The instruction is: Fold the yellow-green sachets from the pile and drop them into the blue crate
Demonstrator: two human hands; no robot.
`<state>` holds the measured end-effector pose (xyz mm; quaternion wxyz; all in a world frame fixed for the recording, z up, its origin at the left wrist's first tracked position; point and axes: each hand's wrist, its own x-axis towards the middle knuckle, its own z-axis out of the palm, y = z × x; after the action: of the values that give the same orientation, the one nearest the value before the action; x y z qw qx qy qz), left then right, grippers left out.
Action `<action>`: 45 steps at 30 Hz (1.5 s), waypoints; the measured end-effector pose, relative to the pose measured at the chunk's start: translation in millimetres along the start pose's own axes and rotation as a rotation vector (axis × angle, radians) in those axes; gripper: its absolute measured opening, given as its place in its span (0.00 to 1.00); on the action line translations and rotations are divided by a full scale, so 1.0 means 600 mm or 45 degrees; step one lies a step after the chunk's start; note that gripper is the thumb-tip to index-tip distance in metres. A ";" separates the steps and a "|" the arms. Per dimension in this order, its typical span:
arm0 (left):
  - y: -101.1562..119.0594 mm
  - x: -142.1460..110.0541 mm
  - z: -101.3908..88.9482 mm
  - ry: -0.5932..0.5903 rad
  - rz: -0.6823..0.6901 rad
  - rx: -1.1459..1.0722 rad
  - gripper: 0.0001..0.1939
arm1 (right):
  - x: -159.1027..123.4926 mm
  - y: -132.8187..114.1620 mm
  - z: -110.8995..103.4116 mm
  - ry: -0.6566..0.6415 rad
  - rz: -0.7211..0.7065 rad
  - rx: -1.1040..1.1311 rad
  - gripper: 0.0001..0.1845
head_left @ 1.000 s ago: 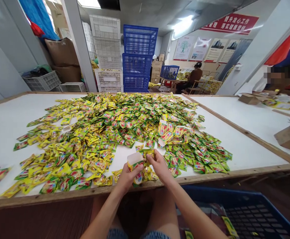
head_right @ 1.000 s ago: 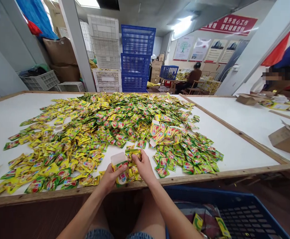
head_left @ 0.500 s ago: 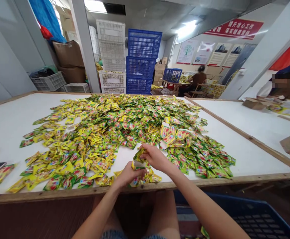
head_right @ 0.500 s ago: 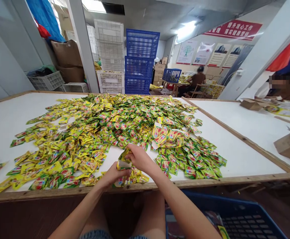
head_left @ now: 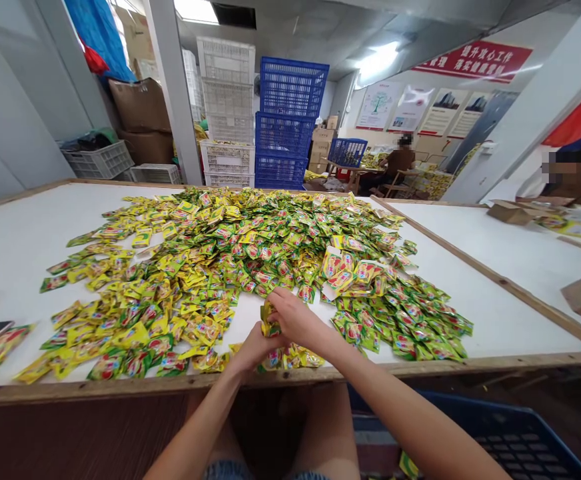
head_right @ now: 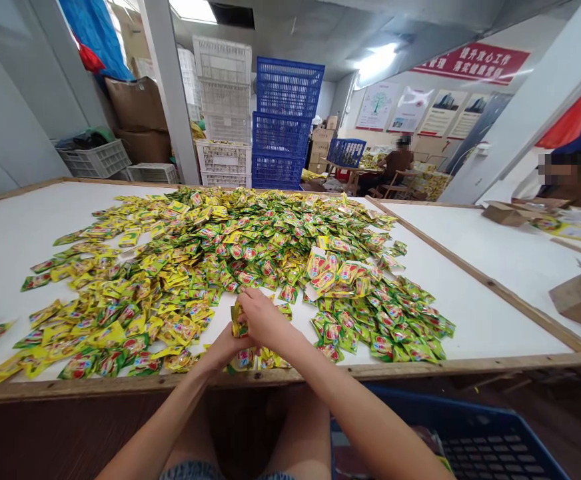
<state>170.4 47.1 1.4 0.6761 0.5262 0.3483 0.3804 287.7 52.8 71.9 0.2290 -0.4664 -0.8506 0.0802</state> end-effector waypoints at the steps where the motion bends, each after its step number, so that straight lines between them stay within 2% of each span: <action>1: 0.000 0.000 -0.003 0.026 0.011 0.000 0.11 | -0.002 -0.001 0.005 0.032 0.029 0.045 0.11; 4: -0.003 -0.002 -0.011 0.049 0.044 0.028 0.11 | -0.015 0.003 0.019 0.082 0.120 0.118 0.06; 8: -0.009 -0.005 -0.014 0.029 0.074 0.071 0.11 | -0.026 0.013 0.030 0.092 0.176 -0.025 0.05; 12: -0.016 -0.001 -0.015 0.041 0.094 0.053 0.10 | -0.019 0.012 0.023 0.023 -0.058 -0.140 0.05; 14: -0.018 0.001 -0.018 0.029 0.097 0.010 0.12 | -0.018 0.009 0.015 -0.021 -0.169 -0.085 0.02; 16: -0.018 0.003 -0.023 0.020 0.084 -0.044 0.14 | -0.022 0.008 0.008 -0.031 -0.197 0.020 0.04; 21: -0.018 0.007 -0.033 -0.040 0.044 -0.056 0.16 | -0.042 0.016 0.011 0.155 0.007 0.141 0.06; 26: -0.026 0.009 -0.035 -0.067 0.111 -0.023 0.15 | -0.049 0.019 0.029 0.231 0.036 0.097 0.04; 30: -0.035 0.011 -0.036 -0.054 0.098 0.013 0.16 | -0.052 0.024 0.043 0.168 0.047 0.050 0.03; 34: -0.033 0.008 -0.035 0.004 0.164 0.093 0.17 | -0.065 0.034 0.059 0.010 0.103 0.093 0.12; 36: -0.031 0.002 -0.035 0.047 0.226 0.121 0.18 | -0.076 0.037 0.067 0.025 0.183 0.155 0.13; 39: -0.033 -0.014 -0.037 0.172 0.274 0.107 0.25 | -0.094 0.040 0.080 0.201 0.339 0.389 0.07; 41: -0.035 -0.027 -0.038 0.236 0.281 0.119 0.28 | -0.102 0.038 0.090 0.307 0.431 0.608 0.09; 45: -0.032 -0.046 -0.035 0.145 0.255 0.240 0.29 | -0.100 0.032 0.103 0.450 0.543 1.029 0.13</action>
<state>142.1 29.1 -19.4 0.5615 0.5972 0.3659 0.4408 301.0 18.4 -8.0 0.5112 -0.5105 -0.5851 0.3684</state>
